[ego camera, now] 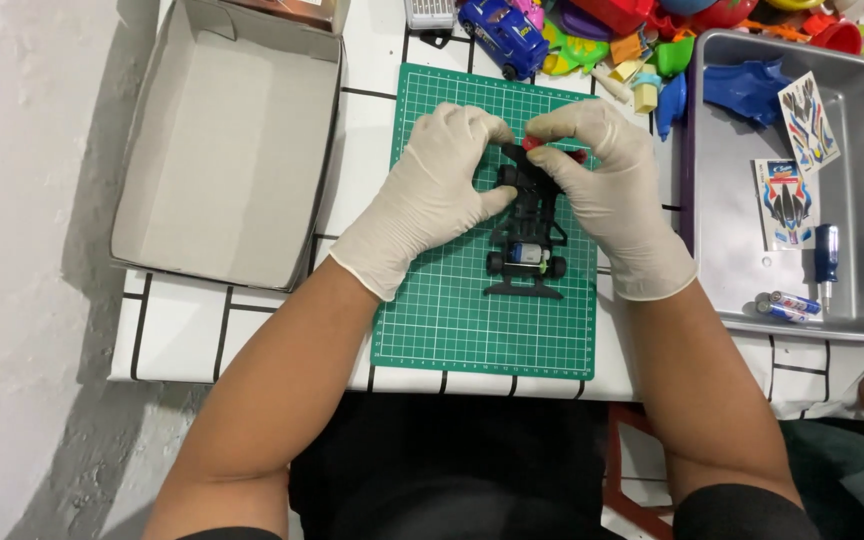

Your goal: The person assembles a toy car by attaching red wheels to the black chassis on a green cutting mat. They then place a blue car body over the chassis and secure it, finally placing the completed toy into a gray tray.

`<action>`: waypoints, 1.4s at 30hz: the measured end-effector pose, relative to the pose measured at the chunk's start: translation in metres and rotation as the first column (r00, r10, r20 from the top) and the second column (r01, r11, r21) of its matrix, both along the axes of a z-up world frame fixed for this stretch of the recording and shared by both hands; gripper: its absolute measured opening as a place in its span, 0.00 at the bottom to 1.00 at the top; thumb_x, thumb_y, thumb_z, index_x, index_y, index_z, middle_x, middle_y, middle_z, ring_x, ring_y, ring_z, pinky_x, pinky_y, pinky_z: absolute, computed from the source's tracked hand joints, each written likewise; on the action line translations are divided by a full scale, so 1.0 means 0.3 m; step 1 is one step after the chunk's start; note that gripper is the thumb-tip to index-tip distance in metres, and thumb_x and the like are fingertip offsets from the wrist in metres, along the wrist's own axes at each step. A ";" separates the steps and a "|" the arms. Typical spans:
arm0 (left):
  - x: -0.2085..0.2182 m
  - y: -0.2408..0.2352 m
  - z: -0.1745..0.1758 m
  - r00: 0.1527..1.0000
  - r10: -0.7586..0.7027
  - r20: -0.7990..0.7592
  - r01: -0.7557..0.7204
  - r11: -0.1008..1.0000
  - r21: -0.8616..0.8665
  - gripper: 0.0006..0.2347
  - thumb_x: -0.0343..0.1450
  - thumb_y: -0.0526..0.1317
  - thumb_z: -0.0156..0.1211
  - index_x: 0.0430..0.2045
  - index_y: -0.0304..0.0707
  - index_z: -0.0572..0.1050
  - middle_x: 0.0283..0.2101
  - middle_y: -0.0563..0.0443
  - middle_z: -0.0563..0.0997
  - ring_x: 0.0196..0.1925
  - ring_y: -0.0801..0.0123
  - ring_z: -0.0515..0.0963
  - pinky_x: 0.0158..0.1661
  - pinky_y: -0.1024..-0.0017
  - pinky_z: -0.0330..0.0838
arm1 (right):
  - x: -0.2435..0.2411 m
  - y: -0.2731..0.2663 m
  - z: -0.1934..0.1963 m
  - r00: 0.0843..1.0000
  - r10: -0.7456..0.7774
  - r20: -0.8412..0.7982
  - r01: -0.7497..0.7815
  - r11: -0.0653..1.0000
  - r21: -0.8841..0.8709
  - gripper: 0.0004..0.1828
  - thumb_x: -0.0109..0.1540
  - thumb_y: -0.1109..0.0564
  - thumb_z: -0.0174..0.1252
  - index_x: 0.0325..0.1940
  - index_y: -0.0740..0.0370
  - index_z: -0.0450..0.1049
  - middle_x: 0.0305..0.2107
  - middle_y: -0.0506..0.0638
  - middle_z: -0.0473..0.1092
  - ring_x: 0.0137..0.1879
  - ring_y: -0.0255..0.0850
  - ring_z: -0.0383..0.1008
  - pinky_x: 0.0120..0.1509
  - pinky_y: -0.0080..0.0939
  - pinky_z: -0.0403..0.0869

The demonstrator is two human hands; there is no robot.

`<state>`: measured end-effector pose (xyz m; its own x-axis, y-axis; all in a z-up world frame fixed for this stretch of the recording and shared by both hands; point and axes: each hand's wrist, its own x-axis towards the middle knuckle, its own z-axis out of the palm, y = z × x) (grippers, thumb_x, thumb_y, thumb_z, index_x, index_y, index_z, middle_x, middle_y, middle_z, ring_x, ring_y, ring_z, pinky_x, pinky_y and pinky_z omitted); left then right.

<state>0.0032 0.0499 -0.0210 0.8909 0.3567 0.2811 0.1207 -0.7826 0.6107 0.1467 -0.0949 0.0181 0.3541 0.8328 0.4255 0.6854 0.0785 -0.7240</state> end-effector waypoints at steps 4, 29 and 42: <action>-0.025 -0.046 0.088 0.999 -0.015 0.032 0.021 0.978 -0.207 0.19 0.64 0.40 0.69 0.49 0.38 0.75 0.46 0.46 0.84 0.52 0.56 0.78 0.51 0.61 0.72 | -0.009 -0.019 0.021 0.972 0.136 0.192 -0.152 0.986 0.073 0.11 0.68 0.71 0.66 0.52 0.62 0.76 0.45 0.57 0.73 0.54 0.48 0.74 0.59 0.44 0.75; -0.027 -0.081 0.018 0.971 -0.017 0.237 0.132 0.867 -0.480 0.25 0.67 0.35 0.72 0.59 0.45 0.70 0.50 0.49 0.80 0.54 0.64 0.81 0.60 0.67 0.74 | 0.009 -0.026 0.001 0.962 0.160 0.220 -0.190 0.975 0.119 0.11 0.70 0.73 0.66 0.55 0.65 0.77 0.46 0.60 0.71 0.52 0.50 0.75 0.60 0.46 0.77; -0.026 -0.083 0.009 0.960 -0.011 0.279 0.148 0.867 -0.476 0.24 0.68 0.34 0.72 0.59 0.45 0.70 0.49 0.50 0.79 0.52 0.67 0.80 0.61 0.69 0.73 | 0.004 -0.025 0.006 0.970 0.160 0.182 -0.181 0.978 0.105 0.11 0.70 0.74 0.65 0.53 0.65 0.77 0.45 0.59 0.70 0.51 0.49 0.75 0.58 0.44 0.78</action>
<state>-0.0045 0.0250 -0.0182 0.8420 0.4394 0.3131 -0.1444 -0.3756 0.9155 0.1478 -0.1025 0.0199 0.1241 0.8136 0.5681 0.7671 0.2845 -0.5750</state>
